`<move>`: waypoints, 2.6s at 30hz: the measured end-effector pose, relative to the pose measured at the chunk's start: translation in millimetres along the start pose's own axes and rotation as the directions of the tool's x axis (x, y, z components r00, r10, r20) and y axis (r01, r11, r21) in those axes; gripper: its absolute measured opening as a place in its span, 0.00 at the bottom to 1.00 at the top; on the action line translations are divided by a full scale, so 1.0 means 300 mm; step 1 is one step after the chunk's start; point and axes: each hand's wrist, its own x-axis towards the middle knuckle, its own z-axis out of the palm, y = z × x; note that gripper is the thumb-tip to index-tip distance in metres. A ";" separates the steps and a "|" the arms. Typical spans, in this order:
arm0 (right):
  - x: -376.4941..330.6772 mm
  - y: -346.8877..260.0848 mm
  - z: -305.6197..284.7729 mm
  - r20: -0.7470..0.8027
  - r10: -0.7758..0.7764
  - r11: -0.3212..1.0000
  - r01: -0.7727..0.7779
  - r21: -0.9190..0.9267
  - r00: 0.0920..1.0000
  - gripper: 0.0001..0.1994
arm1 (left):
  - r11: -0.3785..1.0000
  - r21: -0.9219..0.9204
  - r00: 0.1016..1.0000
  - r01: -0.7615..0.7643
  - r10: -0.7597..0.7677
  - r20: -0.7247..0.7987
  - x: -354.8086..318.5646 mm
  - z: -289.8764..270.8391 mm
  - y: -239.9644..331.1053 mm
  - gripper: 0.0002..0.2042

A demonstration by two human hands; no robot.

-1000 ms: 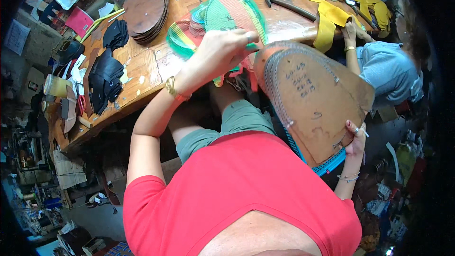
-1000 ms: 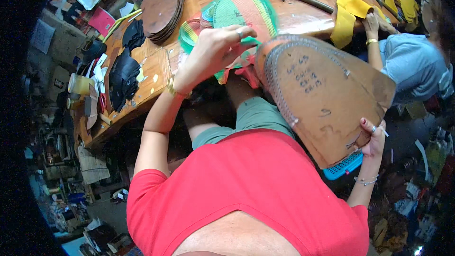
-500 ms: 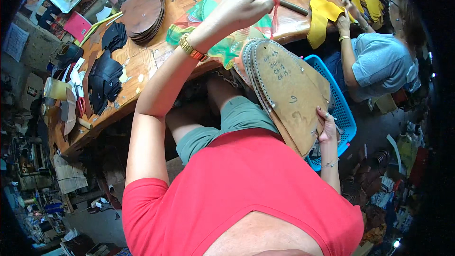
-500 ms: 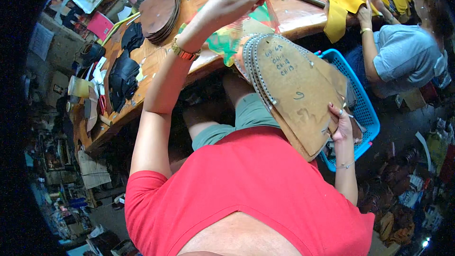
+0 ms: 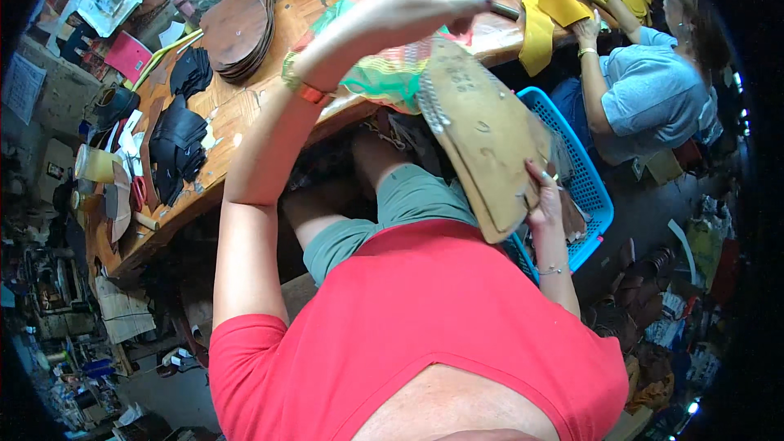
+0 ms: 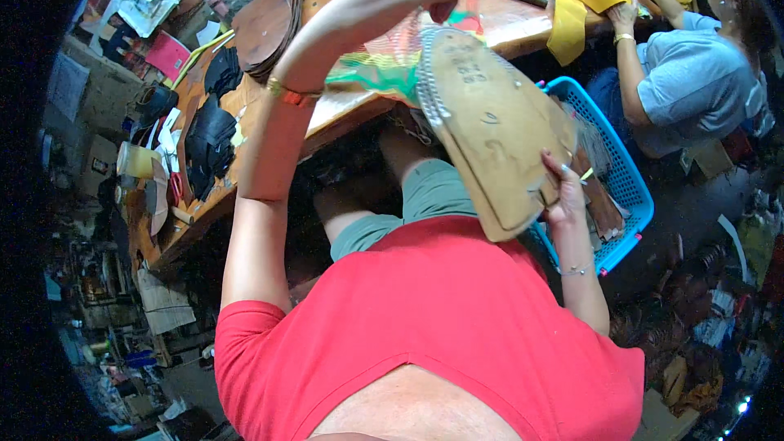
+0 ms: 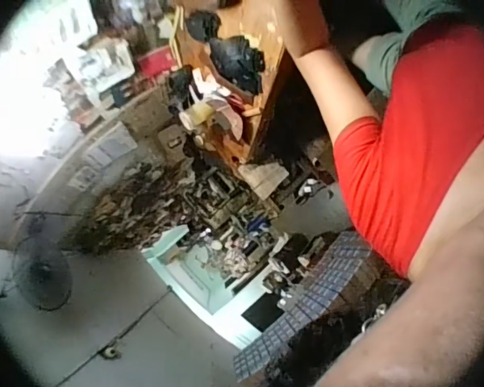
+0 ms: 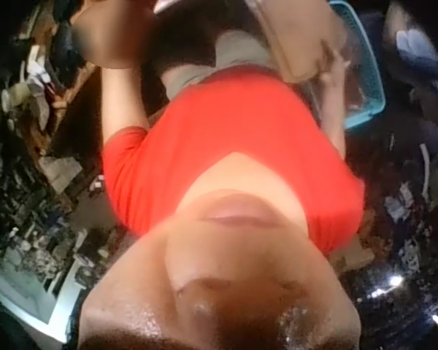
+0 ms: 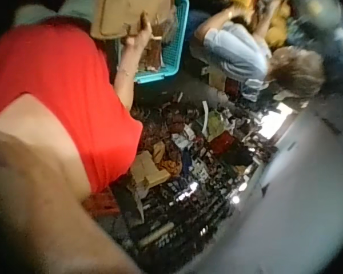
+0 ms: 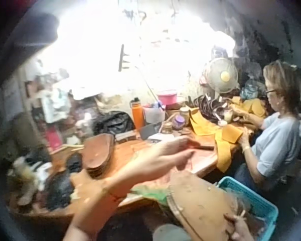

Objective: The person marks and punches holes along the edge of a leather sole using a template and a hand punch. They then place the finished sole into a basket and handle a small stack of leather pieces, briefly inspecting them before setting them aside.

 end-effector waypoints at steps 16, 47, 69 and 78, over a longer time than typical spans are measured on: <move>0.208 0.220 0.427 0.079 -0.205 0.976 0.198 0.088 0.976 0.16 | 0.877 0.480 0.994 0.018 -0.068 0.088 -0.070 0.386 0.022 0.21; 0.500 0.146 0.568 0.807 -0.420 0.089 0.903 -0.420 0.417 0.18 | 0.509 0.817 0.949 0.271 -0.002 -0.314 -0.296 0.011 -0.266 0.29; 0.477 -0.076 0.886 0.876 -0.474 0.165 0.986 -0.009 0.087 0.09 | 0.472 0.835 0.923 0.282 0.103 -0.370 -0.246 -0.305 -0.211 0.17; 0.488 -0.098 1.092 0.946 -0.154 -0.422 0.885 0.199 -0.286 0.16 | 0.540 0.828 0.951 0.149 0.151 -0.269 -0.314 -0.185 -0.240 0.15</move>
